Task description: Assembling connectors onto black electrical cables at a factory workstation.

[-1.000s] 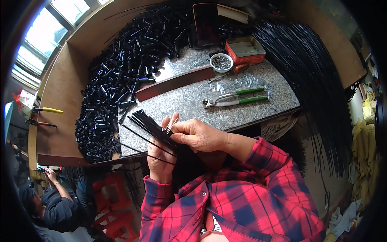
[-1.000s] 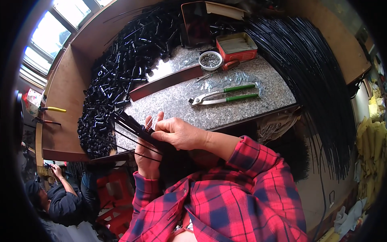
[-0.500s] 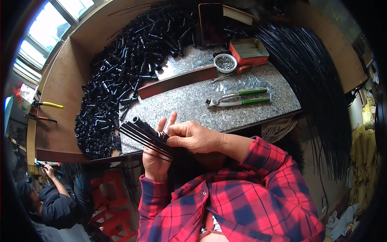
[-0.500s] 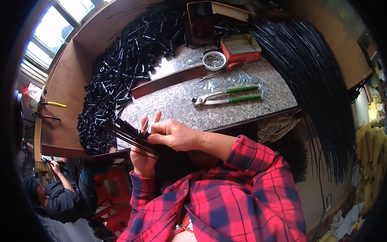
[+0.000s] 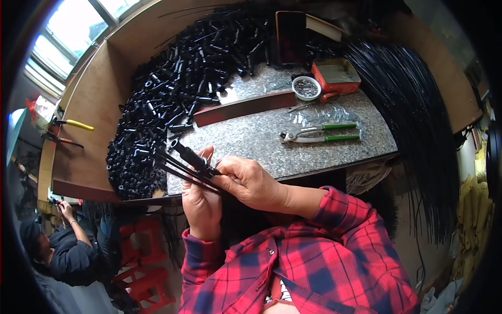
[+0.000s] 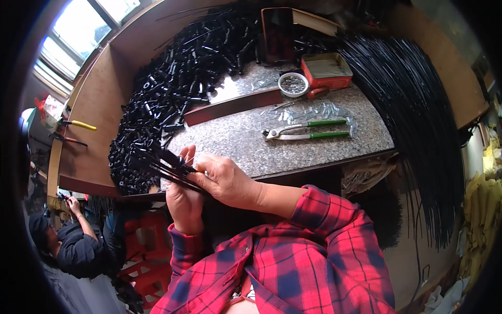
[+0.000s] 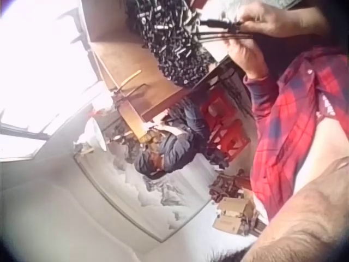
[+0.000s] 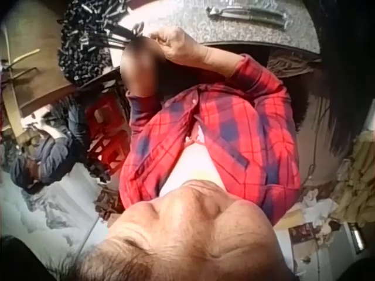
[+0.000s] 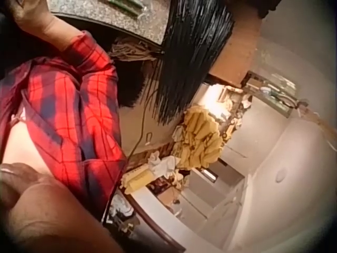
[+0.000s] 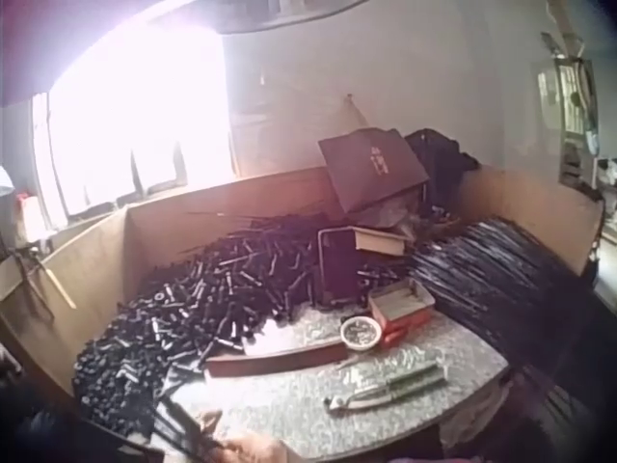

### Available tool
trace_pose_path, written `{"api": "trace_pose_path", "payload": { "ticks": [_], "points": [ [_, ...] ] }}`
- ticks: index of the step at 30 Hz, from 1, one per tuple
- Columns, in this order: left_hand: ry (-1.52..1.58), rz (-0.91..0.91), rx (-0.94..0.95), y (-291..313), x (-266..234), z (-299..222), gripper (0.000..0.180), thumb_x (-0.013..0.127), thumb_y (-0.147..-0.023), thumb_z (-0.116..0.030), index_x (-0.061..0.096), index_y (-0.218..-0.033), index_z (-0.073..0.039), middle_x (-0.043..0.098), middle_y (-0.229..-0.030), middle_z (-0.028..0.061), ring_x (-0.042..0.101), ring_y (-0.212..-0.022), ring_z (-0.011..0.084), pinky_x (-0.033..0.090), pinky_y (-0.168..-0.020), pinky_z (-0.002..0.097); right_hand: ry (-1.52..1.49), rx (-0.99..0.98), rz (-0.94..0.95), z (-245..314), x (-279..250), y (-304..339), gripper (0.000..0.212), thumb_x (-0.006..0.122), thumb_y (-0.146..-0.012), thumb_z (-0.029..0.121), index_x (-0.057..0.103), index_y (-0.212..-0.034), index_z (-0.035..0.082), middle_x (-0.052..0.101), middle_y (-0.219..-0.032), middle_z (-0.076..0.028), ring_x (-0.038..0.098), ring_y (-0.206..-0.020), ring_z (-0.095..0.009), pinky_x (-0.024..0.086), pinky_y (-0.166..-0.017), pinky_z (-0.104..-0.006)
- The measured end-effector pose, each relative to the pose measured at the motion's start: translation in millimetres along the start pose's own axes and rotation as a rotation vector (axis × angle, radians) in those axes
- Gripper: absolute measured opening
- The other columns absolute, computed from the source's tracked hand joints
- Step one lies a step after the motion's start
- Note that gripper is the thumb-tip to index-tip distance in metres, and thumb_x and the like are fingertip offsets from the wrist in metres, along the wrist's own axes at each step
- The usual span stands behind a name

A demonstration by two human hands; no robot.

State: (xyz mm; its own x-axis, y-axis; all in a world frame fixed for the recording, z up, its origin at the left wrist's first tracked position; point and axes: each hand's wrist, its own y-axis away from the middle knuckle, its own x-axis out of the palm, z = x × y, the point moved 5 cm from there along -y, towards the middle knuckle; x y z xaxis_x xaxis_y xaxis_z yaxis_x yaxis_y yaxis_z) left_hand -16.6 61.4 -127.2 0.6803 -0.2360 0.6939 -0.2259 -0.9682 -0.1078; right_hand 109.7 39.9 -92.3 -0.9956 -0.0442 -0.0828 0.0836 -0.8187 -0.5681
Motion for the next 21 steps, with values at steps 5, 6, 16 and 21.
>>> {"api": "trace_pose_path", "payload": {
  "ticks": [5,6,16,21],
  "points": [
    [-0.193,-0.032,0.249,13.3,2.8,-26.5,0.051,0.046,-0.096,-0.043,0.052,-0.120,0.001,0.057,-0.118,0.0135,0.053,-0.107,0.0176,0.042,-0.092,0.0322,0.079,-0.022,0.009,1.4,12.6,-15.2,0.017,0.062,-0.086,0.011,0.053,-0.077,0.000,0.042,-0.067,-0.010,0.045,-0.058,-0.024,0.036,-0.052,-0.0344],
    [-0.202,-0.038,0.261,15.7,5.1,-31.7,0.051,0.046,-0.096,-0.043,0.052,-0.120,0.001,0.057,-0.118,0.0135,0.053,-0.107,0.0176,0.042,-0.092,0.0322,0.092,-0.028,0.031,1.2,16.9,-16.0,0.017,0.062,-0.086,0.011,0.053,-0.076,0.000,0.042,-0.067,-0.011,0.046,-0.058,-0.025,0.036,-0.052,-0.0346],
    [-0.587,-0.149,0.241,18.1,4.4,-60.2,0.017,0.062,-0.087,-0.001,0.061,-0.104,0.002,0.064,-0.093,0.0029,0.056,-0.082,0.0069,0.044,-0.075,0.0207,0.063,0.037,0.180,-0.1,29.4,-17.7,0.017,0.062,-0.086,0.013,0.055,-0.081,-0.001,0.053,-0.073,-0.015,0.053,-0.067,-0.029,0.042,-0.059,-0.0368],
    [-0.657,-0.111,0.311,19.9,8.7,-65.4,0.019,0.067,-0.083,0.000,0.061,-0.101,0.001,0.064,-0.089,0.0019,0.057,-0.077,0.0063,0.046,-0.071,0.0200,0.038,0.186,0.208,-6.8,28.7,-12.0,0.022,0.065,-0.086,0.015,0.052,-0.076,0.001,0.053,-0.067,-0.010,0.052,-0.060,-0.018,0.041,-0.055,-0.0311]
  ]
}}
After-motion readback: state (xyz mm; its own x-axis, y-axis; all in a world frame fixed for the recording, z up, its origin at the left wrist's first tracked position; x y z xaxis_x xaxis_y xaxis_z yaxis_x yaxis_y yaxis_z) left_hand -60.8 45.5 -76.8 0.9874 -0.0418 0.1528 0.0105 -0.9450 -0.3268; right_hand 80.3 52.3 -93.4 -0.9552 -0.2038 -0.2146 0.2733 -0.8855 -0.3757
